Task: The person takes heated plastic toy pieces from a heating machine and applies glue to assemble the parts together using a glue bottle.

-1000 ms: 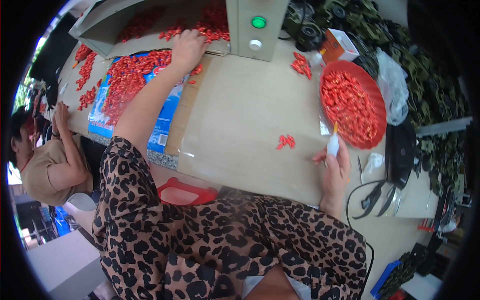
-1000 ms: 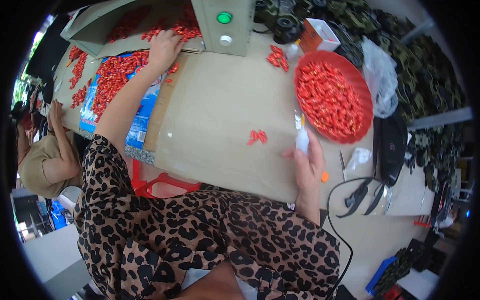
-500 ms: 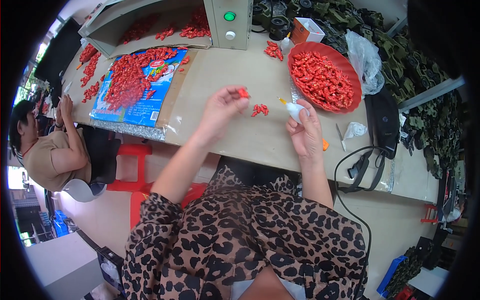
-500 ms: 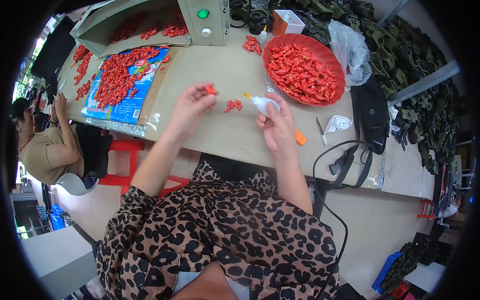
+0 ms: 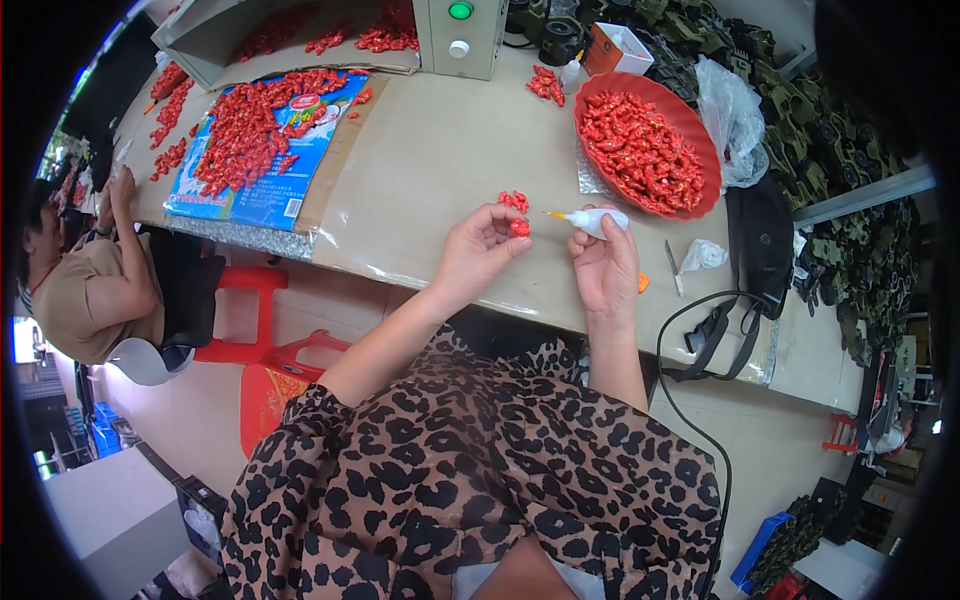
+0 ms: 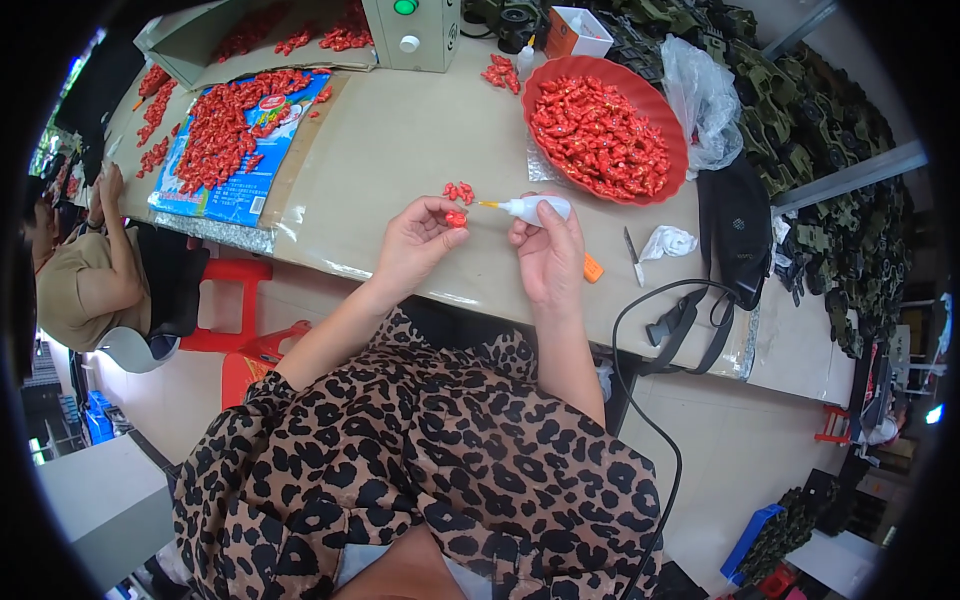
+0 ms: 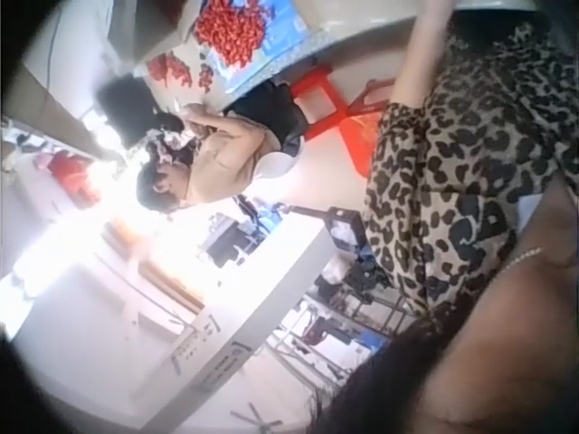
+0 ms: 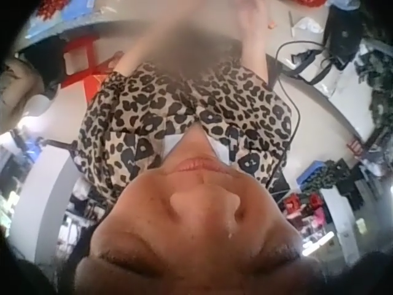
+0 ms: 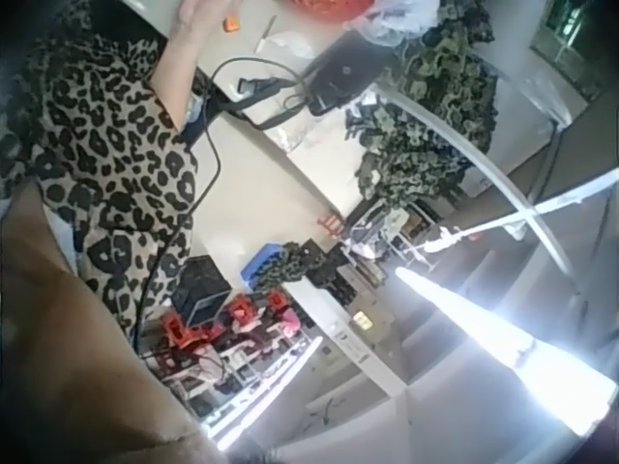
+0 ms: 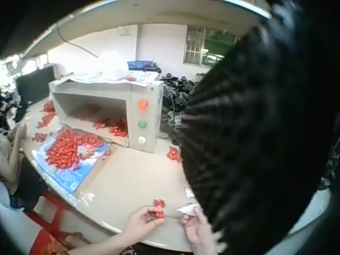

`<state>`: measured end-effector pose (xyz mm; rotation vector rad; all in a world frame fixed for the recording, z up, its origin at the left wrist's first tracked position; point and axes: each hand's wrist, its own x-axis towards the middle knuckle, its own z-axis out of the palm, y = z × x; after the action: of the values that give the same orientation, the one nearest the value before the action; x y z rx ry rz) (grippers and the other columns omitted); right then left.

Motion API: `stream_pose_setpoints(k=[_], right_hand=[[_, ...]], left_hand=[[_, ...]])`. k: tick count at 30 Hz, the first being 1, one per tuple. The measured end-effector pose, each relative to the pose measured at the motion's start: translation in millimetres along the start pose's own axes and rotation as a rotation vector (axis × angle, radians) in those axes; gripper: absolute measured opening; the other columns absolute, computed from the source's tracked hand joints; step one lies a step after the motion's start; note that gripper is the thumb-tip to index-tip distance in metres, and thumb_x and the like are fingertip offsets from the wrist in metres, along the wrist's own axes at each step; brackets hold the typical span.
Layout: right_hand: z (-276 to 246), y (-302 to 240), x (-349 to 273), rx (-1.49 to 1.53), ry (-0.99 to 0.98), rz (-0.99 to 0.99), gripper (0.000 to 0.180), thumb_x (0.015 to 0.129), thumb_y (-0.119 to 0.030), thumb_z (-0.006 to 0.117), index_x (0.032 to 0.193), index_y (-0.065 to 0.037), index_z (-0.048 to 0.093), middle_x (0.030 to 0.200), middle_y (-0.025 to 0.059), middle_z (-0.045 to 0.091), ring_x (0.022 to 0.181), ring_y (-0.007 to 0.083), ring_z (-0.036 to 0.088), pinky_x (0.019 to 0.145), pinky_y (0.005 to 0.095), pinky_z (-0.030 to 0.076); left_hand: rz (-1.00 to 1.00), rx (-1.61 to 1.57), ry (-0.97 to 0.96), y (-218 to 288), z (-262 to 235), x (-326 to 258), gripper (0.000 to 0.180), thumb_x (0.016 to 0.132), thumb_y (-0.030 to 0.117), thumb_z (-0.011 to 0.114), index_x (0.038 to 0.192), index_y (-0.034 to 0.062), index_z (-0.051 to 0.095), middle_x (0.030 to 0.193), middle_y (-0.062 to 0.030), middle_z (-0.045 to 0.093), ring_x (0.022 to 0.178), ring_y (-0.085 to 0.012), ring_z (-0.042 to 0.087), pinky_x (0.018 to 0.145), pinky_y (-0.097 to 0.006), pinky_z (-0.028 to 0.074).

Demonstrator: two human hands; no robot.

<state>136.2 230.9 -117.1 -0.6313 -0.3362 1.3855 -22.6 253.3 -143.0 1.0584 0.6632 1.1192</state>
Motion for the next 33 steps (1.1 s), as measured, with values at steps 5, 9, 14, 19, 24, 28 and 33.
stream_pose_setpoints(k=[5,9,14,19,24,28,33], right_hand=[[-4,11,7,-0.099,-0.061,-0.102,0.017,0.080,-0.009,0.053,0.094,-0.004,0.045,0.086,0.0096,0.053,0.063,0.0127,0.049,0.054,0.0233,0.039],[-1,14,7,-0.303,-0.124,-0.286,0.021,0.080,-0.010,0.053,0.096,-0.002,0.041,0.087,0.0106,0.051,0.063,0.0120,0.050,0.054,0.0225,0.040],[-7,28,4,-0.537,-0.116,-0.463,0.022,0.080,-0.012,0.053,0.096,-0.003,0.042,0.089,0.0116,0.049,0.063,0.0132,0.048,0.054,0.0227,0.039],[-8,33,-1,-0.665,-0.145,-0.582,0.024,0.079,-0.010,0.054,0.096,-0.002,0.039,0.091,0.0124,0.048,0.063,0.0125,0.048,0.057,0.0225,0.042],[-9,34,-4,-0.740,-0.172,-0.609,0.024,0.080,-0.010,0.053,0.097,-0.002,0.038,0.094,0.0127,0.046,0.064,0.0120,0.048,0.058,0.0214,0.042],[-11,33,-4,-0.801,-0.196,-0.638,0.024,0.080,-0.010,0.053,0.096,-0.001,0.038,0.094,0.0129,0.045,0.065,0.0115,0.048,0.058,0.0206,0.041],[-13,34,-2,-0.815,-0.196,-0.658,0.024,0.080,-0.010,0.053,0.096,-0.001,0.038,0.092,0.0126,0.045,0.064,0.0113,0.047,0.058,0.0205,0.041]], left_hand=[[-0.015,-0.015,0.027,0,-6,9,0.026,0.074,-0.003,0.058,0.097,-0.0005,0.047,0.086,-0.0042,0.052,0.081,-0.0092,0.051,0.074,-0.021,0.043],[-0.010,-0.034,0.044,-8,-13,12,0.027,0.073,-0.003,0.058,0.097,-0.0006,0.045,0.086,-0.0049,0.053,0.081,-0.0096,0.051,0.073,-0.021,0.043],[0.006,-0.008,0.061,-10,-15,10,0.026,0.072,-0.004,0.059,0.093,-0.0003,0.045,0.085,-0.0053,0.052,0.079,-0.0095,0.051,0.072,-0.022,0.044],[0.010,0.009,0.091,-11,-15,8,0.026,0.070,-0.004,0.061,0.090,0.0003,0.044,0.084,-0.0052,0.052,0.077,-0.0092,0.051,0.071,-0.022,0.044],[0.038,0.073,0.091,-14,-15,8,0.026,0.070,-0.003,0.062,0.089,0.0007,0.045,0.082,-0.0047,0.053,0.077,-0.0088,0.051,0.069,-0.021,0.044],[0.054,0.107,0.096,-15,-14,9,0.026,0.069,-0.002,0.062,0.089,0.0009,0.045,0.082,-0.0047,0.053,0.076,-0.0086,0.052,0.069,-0.021,0.044],[0.067,0.113,0.099,-16,-14,9,0.026,0.069,-0.002,0.062,0.089,0.0007,0.045,0.082,-0.0046,0.054,0.075,-0.0086,0.052,0.068,-0.021,0.043]])
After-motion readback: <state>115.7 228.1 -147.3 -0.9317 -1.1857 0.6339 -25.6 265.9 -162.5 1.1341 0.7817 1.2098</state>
